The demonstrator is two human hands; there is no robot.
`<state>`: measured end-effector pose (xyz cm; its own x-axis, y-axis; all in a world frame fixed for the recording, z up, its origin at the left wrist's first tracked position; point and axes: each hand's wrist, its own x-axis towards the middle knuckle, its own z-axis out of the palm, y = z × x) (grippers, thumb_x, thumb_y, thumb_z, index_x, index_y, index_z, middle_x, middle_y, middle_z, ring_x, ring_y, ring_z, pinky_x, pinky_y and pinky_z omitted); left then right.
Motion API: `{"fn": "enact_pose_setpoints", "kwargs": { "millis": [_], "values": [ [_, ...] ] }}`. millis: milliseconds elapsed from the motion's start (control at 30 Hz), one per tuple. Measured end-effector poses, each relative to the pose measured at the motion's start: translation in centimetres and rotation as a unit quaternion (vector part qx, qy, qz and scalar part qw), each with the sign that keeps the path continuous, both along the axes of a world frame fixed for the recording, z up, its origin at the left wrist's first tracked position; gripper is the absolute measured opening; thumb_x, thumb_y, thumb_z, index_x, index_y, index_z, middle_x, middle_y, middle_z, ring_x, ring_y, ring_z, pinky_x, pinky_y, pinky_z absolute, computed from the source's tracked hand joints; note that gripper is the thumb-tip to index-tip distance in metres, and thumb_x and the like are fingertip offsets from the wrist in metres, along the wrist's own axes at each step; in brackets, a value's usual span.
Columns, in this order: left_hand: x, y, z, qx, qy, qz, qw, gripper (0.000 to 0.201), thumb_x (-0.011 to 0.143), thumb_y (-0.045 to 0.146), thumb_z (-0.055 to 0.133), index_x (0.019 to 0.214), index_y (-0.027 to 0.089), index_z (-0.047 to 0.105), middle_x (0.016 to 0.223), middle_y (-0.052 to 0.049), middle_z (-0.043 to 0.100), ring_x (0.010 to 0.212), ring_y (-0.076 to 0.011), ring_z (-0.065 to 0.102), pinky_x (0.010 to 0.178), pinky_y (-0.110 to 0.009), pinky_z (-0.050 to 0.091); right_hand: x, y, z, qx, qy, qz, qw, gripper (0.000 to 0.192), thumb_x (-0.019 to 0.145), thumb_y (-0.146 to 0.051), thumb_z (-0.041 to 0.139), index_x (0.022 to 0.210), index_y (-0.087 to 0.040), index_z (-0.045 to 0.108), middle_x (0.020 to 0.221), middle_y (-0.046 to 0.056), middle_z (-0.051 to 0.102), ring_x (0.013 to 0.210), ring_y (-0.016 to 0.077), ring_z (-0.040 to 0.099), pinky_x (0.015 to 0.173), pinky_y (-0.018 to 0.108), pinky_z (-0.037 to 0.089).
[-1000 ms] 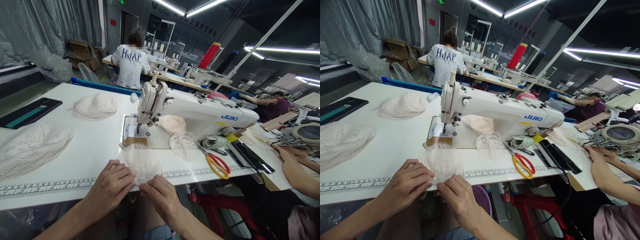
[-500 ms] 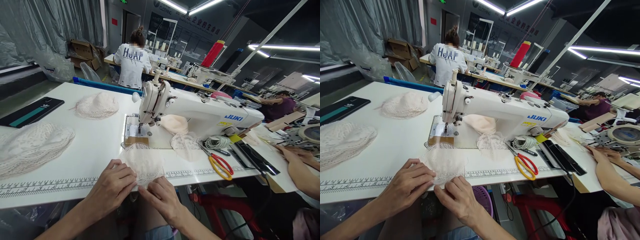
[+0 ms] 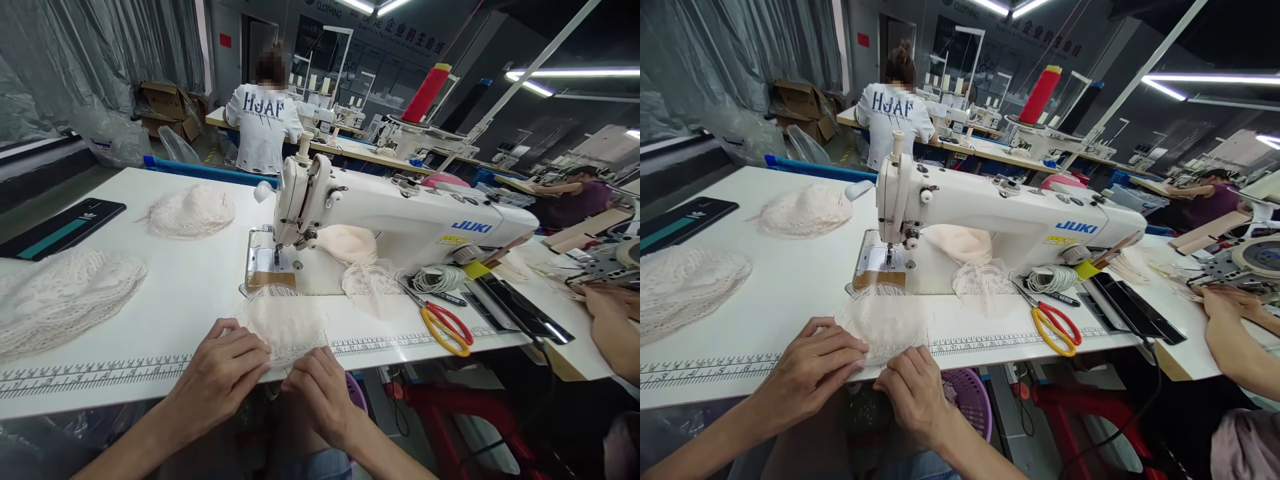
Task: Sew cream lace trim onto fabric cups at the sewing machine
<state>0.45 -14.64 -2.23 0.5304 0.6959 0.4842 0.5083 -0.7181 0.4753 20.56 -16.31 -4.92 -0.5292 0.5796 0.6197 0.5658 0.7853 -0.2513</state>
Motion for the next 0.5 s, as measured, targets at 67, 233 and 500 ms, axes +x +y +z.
{"fn": "enact_pose_setpoints", "kwargs": {
  "millis": [67,233,500],
  "values": [
    [0.0,-0.1,0.0,0.001,0.000,0.007,1.000,0.018,0.091,0.013,0.047,0.084,0.021,0.062,0.083,0.002,0.067,0.076,-0.0121,0.061,0.084,-0.033,0.033,0.5,-0.2,0.0,-0.002,0.022,-0.005,1.000,0.022,0.092,-0.016,0.044,0.072,-0.015,0.053,0.068,0.004,0.056,0.063,0.0136,0.045,0.057,0.028,0.035],
    [0.1,-0.2,-0.1,0.006,-0.011,0.001,1.000,0.016,0.089,0.011,0.049,0.088,0.021,0.062,0.084,0.003,0.067,0.076,-0.0123,0.060,0.085,-0.035,0.032,3.9,-1.7,0.5,-0.031,0.071,-0.008,0.997,0.018,0.092,-0.014,0.044,0.077,-0.016,0.052,0.068,0.003,0.053,0.063,0.0133,0.046,0.056,0.027,0.036],
    [0.2,-0.2,-0.1,-0.007,-0.007,0.012,1.000,0.016,0.090,0.012,0.049,0.088,0.021,0.062,0.085,0.002,0.067,0.077,-0.0127,0.059,0.084,-0.035,0.032,2.6,-1.1,0.9,-0.008,-0.052,0.044,0.998,0.023,0.090,-0.008,0.047,0.111,-0.010,0.056,0.075,0.005,0.061,0.070,0.0153,0.051,0.062,0.029,0.039]
  ]
}}
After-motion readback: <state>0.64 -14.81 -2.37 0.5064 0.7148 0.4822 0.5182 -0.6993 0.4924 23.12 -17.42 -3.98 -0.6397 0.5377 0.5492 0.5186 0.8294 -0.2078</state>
